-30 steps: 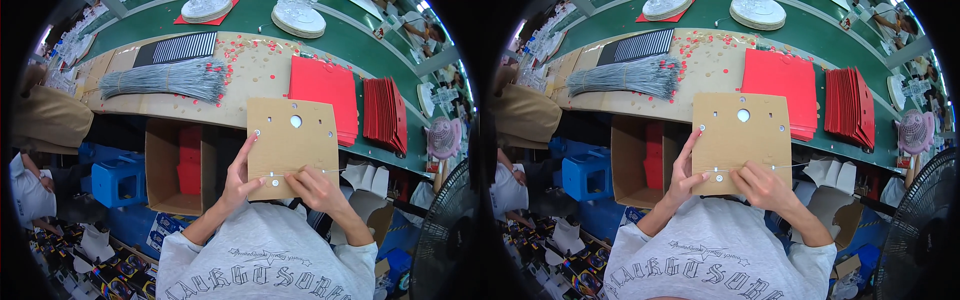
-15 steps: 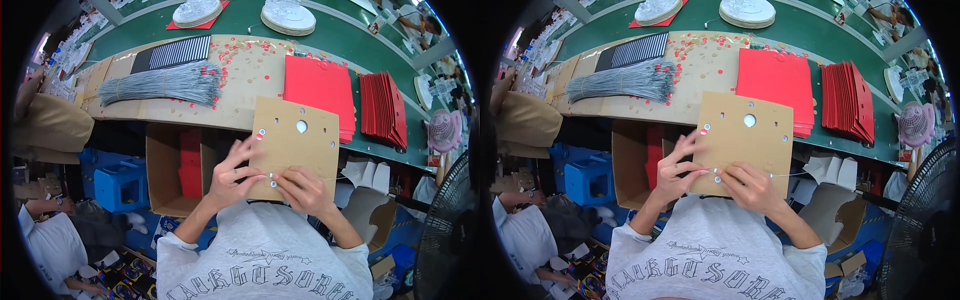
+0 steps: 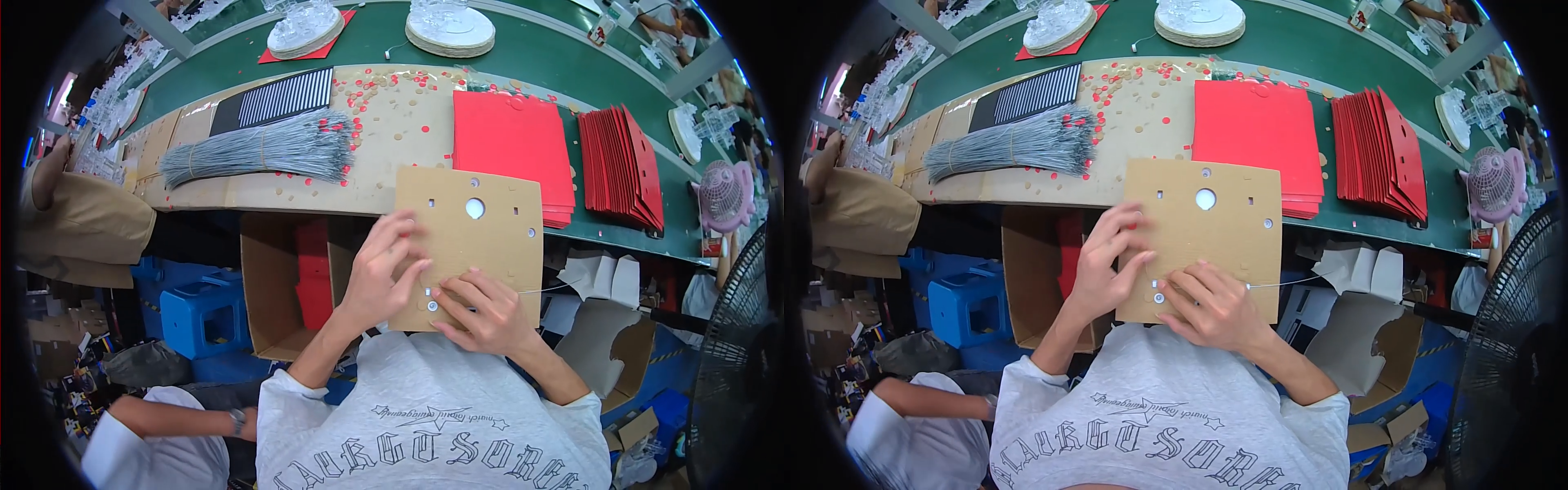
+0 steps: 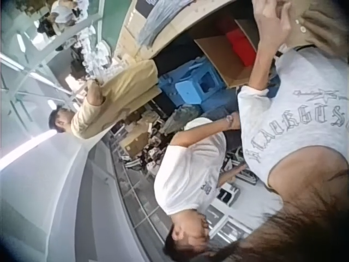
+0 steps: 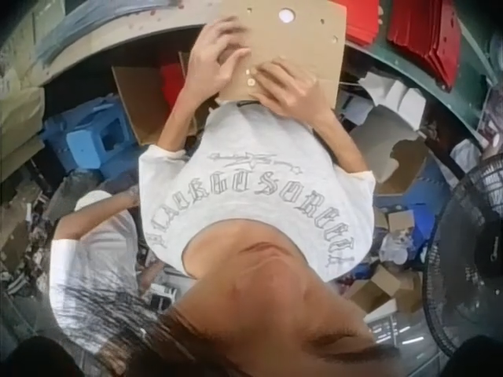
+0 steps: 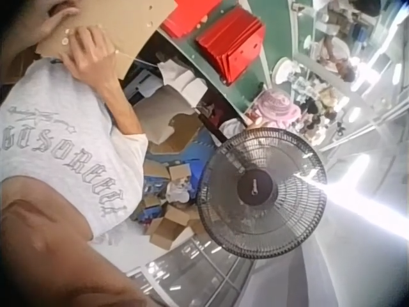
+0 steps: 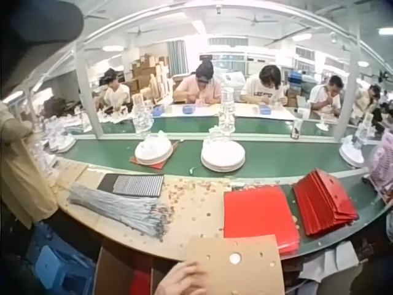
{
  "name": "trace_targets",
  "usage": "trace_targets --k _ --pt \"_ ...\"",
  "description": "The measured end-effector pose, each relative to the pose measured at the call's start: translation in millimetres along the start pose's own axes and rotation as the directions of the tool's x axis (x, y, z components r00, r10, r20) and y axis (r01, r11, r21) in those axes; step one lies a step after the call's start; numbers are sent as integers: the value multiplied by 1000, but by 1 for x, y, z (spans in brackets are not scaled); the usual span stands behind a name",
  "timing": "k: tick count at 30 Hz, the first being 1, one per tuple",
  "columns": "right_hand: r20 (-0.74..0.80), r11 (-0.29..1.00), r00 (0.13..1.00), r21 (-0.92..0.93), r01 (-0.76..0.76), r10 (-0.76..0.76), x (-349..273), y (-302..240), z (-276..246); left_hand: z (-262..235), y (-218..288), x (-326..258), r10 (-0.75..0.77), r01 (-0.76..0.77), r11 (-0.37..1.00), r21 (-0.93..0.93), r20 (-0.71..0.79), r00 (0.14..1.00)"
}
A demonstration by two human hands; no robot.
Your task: The person is assembling light fixtures by attaching components to cardboard templates on an assembly line.
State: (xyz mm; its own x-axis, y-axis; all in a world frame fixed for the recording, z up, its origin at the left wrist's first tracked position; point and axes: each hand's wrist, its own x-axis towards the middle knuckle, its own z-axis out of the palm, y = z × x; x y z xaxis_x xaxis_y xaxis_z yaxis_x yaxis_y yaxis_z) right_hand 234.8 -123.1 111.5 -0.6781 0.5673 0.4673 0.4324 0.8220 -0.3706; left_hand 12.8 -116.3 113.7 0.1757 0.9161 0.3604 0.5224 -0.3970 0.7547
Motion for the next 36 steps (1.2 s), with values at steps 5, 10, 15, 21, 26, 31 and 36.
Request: trace_targets --k 5,10,15,21,26,31,36 --pt "-196 904 890 -39 -426 411 -47 3 -35 2 -7 -8 -157 159 987 -8 110 982" --pt "60 211 230 235 -949 971 -95 8 -54 3 15 -12 -136 96 945 311 111 984" --pt "-261 259 104 965 32 960 -72 60 -49 32 36 -4 247 -431 846 315 485 839" --pt "-547 445 171 795 412 820 -58 104 -113 32 33 10 156 -356 907 225 606 780" --pt "-404 679 613 663 -316 679 -30 104 -107 32 28 9 127 -282 943 176 593 795" --pt "-15 963 963 -9 -269 268 -18 89 -60 32 30 10 88 -224 954 197 534 841" --pt "58 979 991 -171 -106 118 -11 91 -58 35 24 11 93 -252 936 247 519 850"
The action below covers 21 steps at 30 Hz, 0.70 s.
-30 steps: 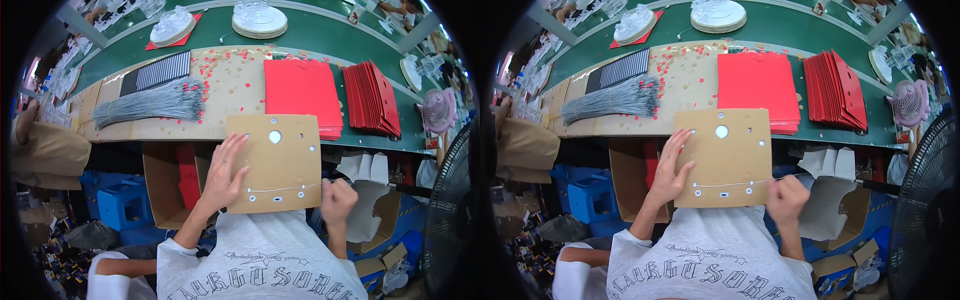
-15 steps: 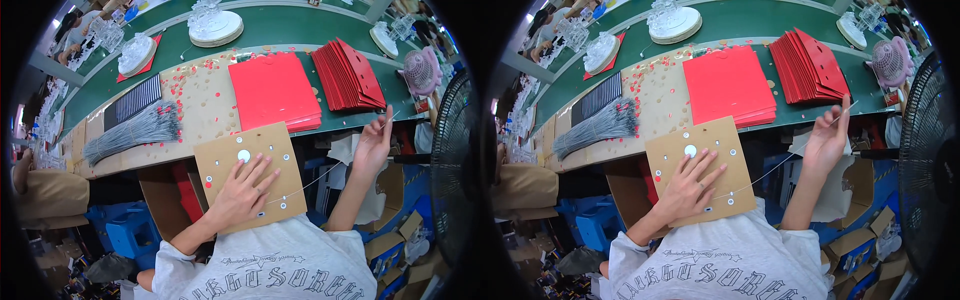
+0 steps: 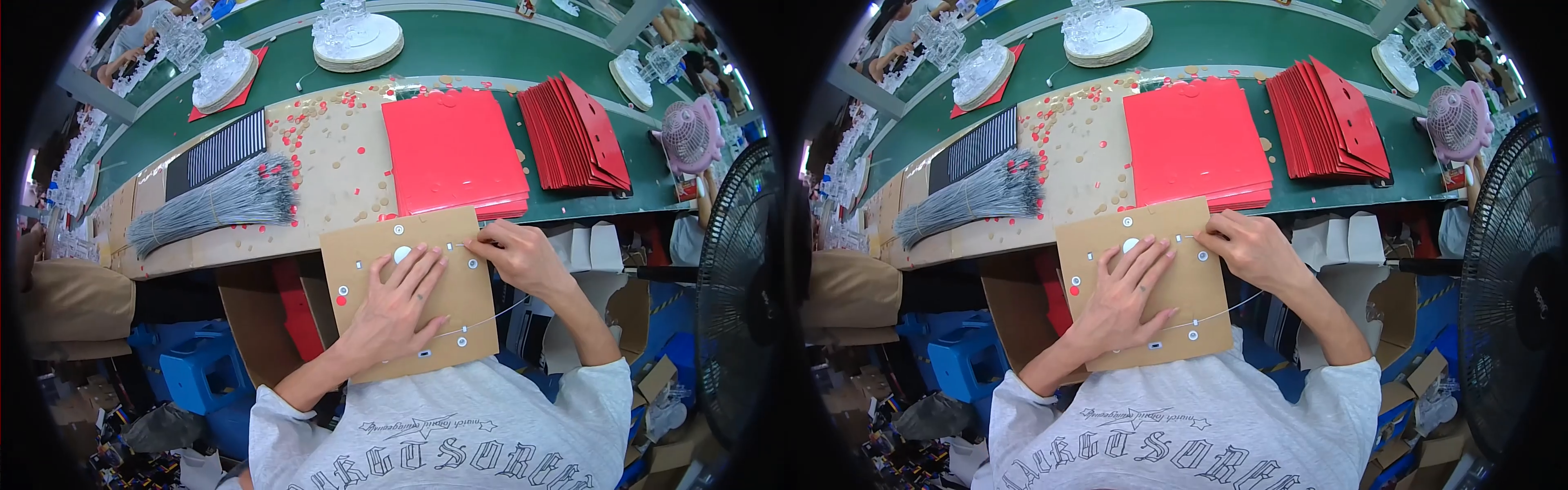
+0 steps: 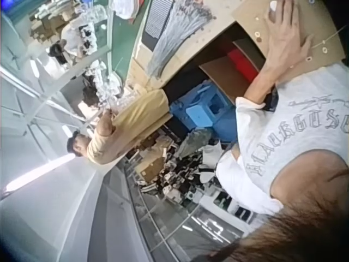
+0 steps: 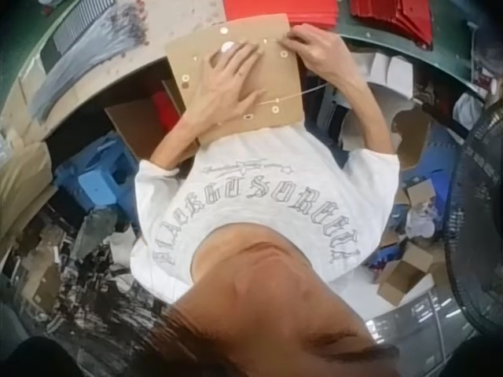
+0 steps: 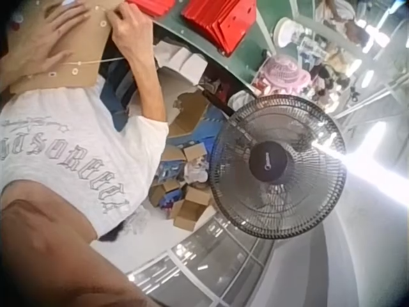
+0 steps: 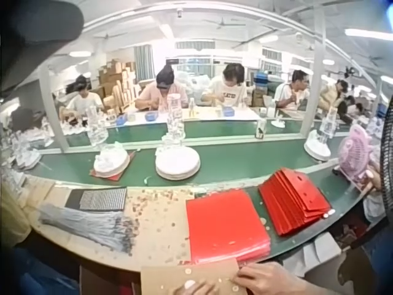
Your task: The person is assembling light fixtures by attaching components to cardboard templates on an assembly line.
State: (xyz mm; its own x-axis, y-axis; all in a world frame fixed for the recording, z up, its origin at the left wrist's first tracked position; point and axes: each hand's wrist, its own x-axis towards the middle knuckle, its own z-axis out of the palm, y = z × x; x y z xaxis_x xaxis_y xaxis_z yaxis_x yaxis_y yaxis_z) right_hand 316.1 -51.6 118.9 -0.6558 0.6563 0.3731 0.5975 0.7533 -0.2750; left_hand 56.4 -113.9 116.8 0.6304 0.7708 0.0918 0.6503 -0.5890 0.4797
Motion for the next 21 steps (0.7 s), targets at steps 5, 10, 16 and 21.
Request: trace_targets --k 5,10,16,21 --pt "86 993 991 -48 107 -103 2 3 -4 -1 3 3 -46 46 999 -4 -16 999" --pt "267 926 945 -273 261 -187 9 -9 -15 -2 5 4 -34 34 999 40 -13 999" --pt "237 956 951 -168 242 -199 10 -1 -9 -3 3 4 -24 25 998 65 -26 999" --pt "272 925 928 -213 315 -254 13 0 -10 0 1 5 -13 15 996 83 -26 1000"
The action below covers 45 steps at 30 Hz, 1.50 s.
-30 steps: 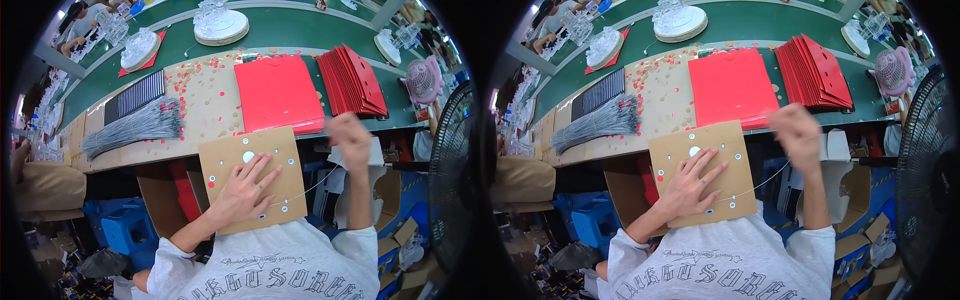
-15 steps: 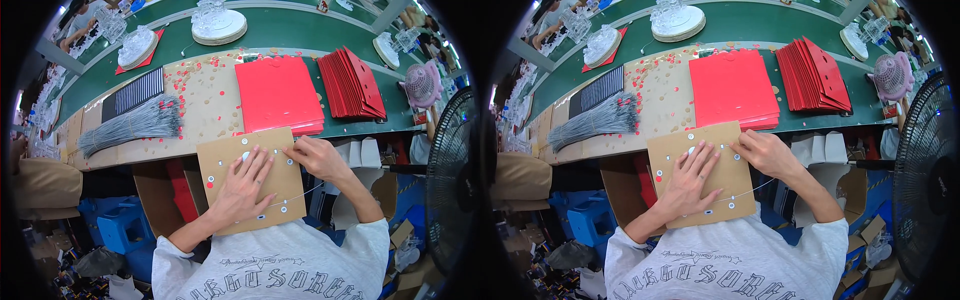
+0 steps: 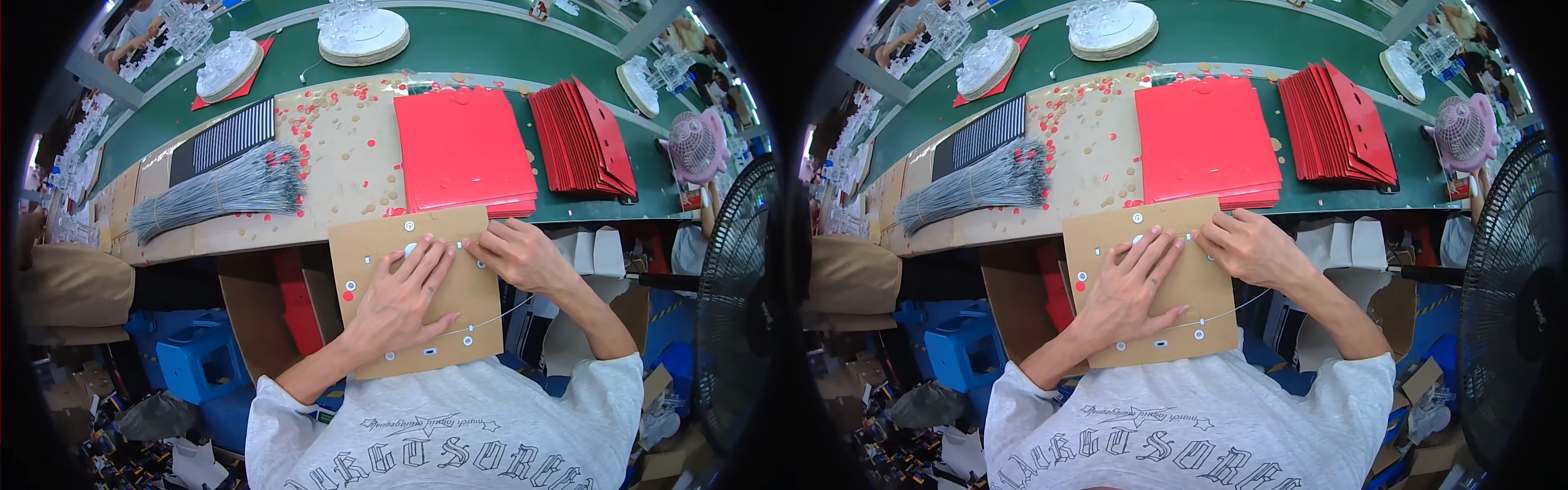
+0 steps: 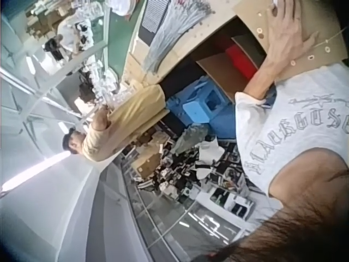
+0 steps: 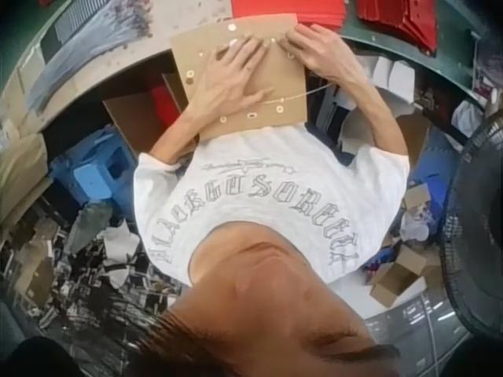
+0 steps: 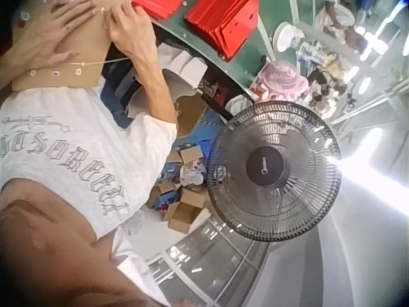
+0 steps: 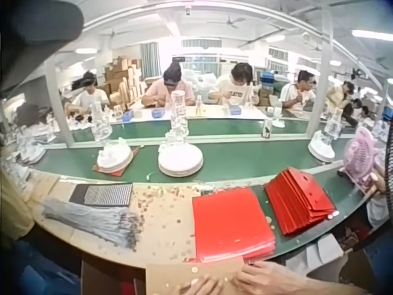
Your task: The person is assembling light fixtures by attaching components to cardboard templates on an assembly line.
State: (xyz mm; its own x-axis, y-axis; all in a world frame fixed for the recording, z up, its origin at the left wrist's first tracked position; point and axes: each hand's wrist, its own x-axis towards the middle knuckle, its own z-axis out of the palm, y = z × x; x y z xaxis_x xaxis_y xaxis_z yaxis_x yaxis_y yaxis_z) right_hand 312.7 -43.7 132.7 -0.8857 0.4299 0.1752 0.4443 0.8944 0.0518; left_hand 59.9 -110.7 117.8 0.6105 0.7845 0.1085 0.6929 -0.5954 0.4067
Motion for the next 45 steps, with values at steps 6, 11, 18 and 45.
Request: trace_targets --k 6,11,18,45 --pt "-130 982 989 180 -52 76 -6 3 9 -2 0 0 -19 19 1000 23 -1 1000" --pt "-94 987 995 159 -2 18 -8 2 2 2 0 -2 -28 28 1000 4 -12 1000" --pt "-131 994 989 85 74 -62 -4 1 13 -1 0 -1 -40 40 999 6 1 999" --pt "-147 990 979 -7 143 -142 -8 0 10 -1 7 0 -29 29 1000 2 0 1000"
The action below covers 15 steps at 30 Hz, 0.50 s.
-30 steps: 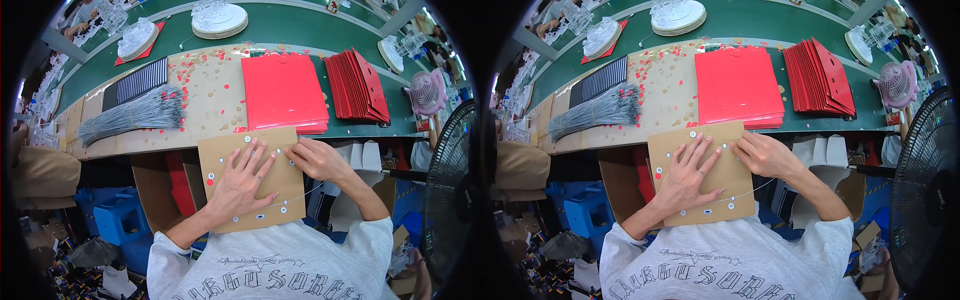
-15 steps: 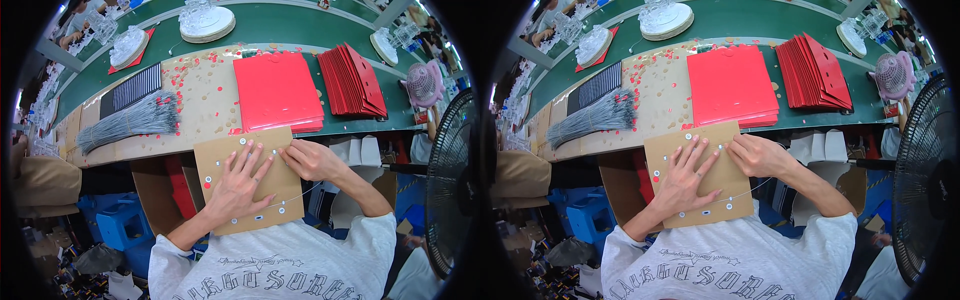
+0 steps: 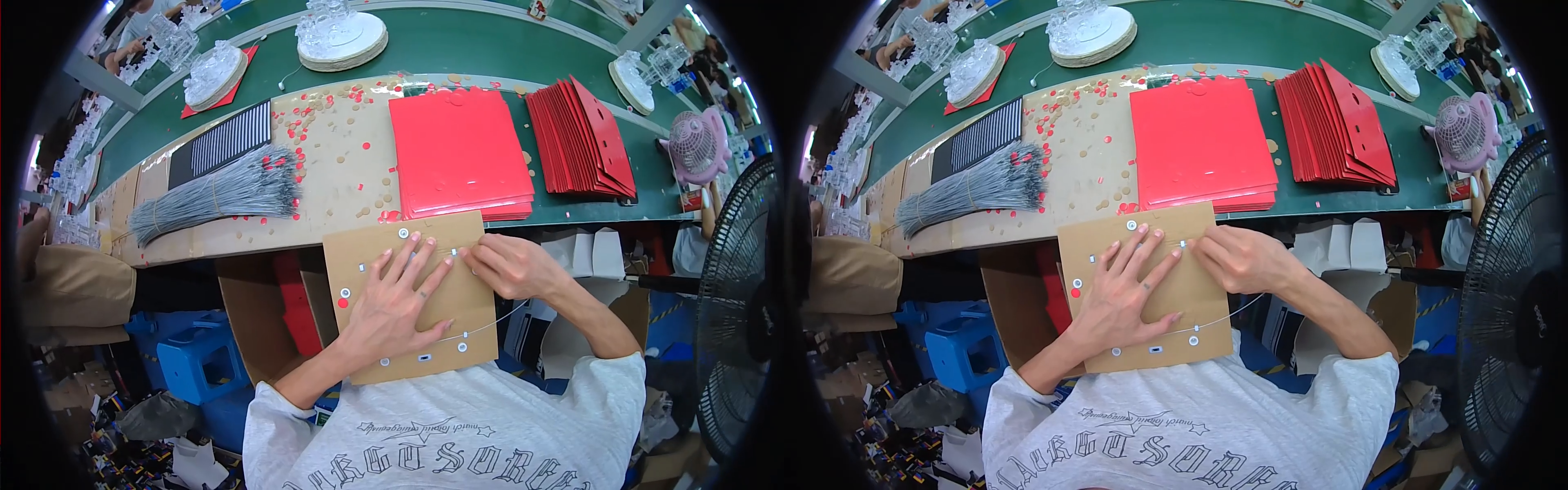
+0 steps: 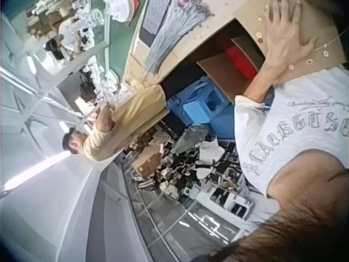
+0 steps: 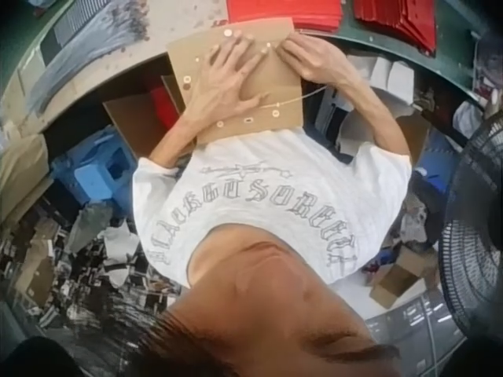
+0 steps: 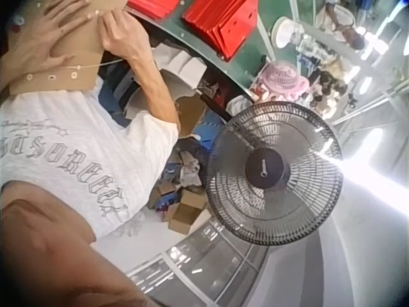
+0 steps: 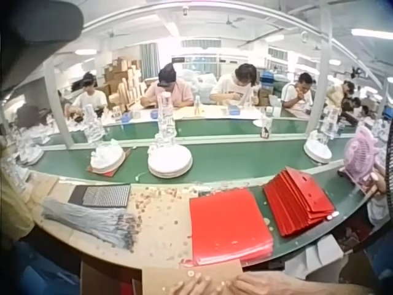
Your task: The person is assembling light fixtures by attaching components to cardboard templates on an assembly line.
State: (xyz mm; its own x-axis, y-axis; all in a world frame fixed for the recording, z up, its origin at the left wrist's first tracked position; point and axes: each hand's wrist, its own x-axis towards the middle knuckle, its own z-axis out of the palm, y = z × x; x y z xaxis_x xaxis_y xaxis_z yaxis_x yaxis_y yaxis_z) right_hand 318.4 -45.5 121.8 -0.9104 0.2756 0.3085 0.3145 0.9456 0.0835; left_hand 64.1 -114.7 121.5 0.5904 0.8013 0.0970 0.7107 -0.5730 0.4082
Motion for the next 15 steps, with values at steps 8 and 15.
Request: trace_targets --k 8,15 --pt "-69 989 993 125 -83 93 -9 7 -1 1 -3 -1 -6 6 999 -34 -16 1000" --pt "-56 990 994 111 -84 90 0 2 0 1 -4 0 -62 49 976 -214 -54 997"
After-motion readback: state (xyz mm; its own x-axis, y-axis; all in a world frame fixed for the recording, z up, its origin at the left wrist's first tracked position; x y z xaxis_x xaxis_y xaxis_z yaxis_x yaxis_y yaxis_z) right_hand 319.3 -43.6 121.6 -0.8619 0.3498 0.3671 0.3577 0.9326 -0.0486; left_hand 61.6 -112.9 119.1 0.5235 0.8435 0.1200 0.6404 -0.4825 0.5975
